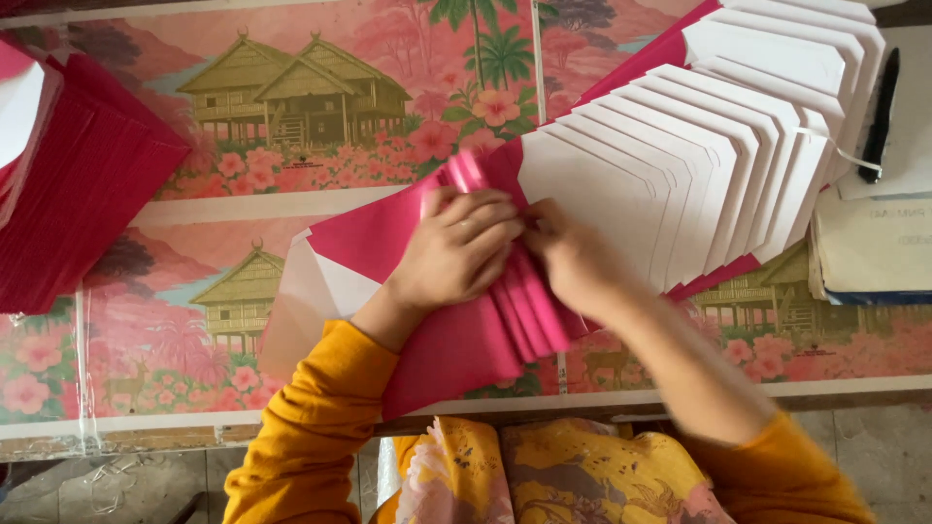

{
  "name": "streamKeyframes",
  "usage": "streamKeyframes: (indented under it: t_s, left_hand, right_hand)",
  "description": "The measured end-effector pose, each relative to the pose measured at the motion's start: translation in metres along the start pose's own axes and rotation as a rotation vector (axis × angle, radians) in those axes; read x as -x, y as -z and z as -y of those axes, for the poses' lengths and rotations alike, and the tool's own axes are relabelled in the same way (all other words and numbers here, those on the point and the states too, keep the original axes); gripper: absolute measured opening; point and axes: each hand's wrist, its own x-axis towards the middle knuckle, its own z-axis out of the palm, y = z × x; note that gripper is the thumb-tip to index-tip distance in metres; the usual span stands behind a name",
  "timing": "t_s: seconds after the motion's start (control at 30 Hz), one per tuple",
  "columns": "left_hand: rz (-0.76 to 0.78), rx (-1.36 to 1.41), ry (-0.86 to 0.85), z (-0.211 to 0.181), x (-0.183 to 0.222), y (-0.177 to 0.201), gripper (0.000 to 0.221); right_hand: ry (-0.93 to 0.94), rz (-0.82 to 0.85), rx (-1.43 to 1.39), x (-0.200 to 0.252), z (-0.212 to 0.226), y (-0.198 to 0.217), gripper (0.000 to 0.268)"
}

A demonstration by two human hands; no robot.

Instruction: A person efficiently fans out a stack of pink envelopes on a table to apply adhesive or tape to the flaps, then gathers and stacks them.

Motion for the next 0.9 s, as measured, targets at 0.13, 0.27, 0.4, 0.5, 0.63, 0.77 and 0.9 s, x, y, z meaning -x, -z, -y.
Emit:
streamKeyframes:
  t_s: [0.13,0.27,0.4,0.5,0.63,0.77,0.9]
  left_hand:
    - [0.140,-0.064,0.005,-0.005,-0.006,-0.007,0.035]
    - [0.145,-0.179,-0.035,-0.003,-0.005,-0.013,0.030]
    - [0.133,-0.145,-0.062,-0.003,-0.008,-0.012,0.026]
    - [0.112,-0.095,-0.060,-0.003,-0.014,-0.010,0.023]
    - [-0.008,0.082,-0.045,0.005,0.006,0.001,0.023]
    - [-0.057,0.006,-0.020,0.005,-0.008,-0.004,0.014]
    - [0.259,-0.005,0.075,-0.001,-0.022,-0.016,0.039]
  right_hand:
    - [-0.024,-0.196,0.059,0.012,-0.069,0.051,0.015]
    - [-0.145,-0.177,0.192,0.019,-0.068,0.086,0.025]
    - [-0.415,-0.076,-0.626,0.012,-0.022,0.107,0.036]
    - [-0.096,-0.182,-0.331,-0.007,0.023,0.087,0.021]
    - [-0.007,-0.197,0.061,-0.001,0.019,0.040,0.024]
    - [-0.433,-0.038,-0.090,0.001,0.015,0.003,0.042]
    - [-0.018,-0.154,-0.089,0.013,-0.055,0.024,0.013]
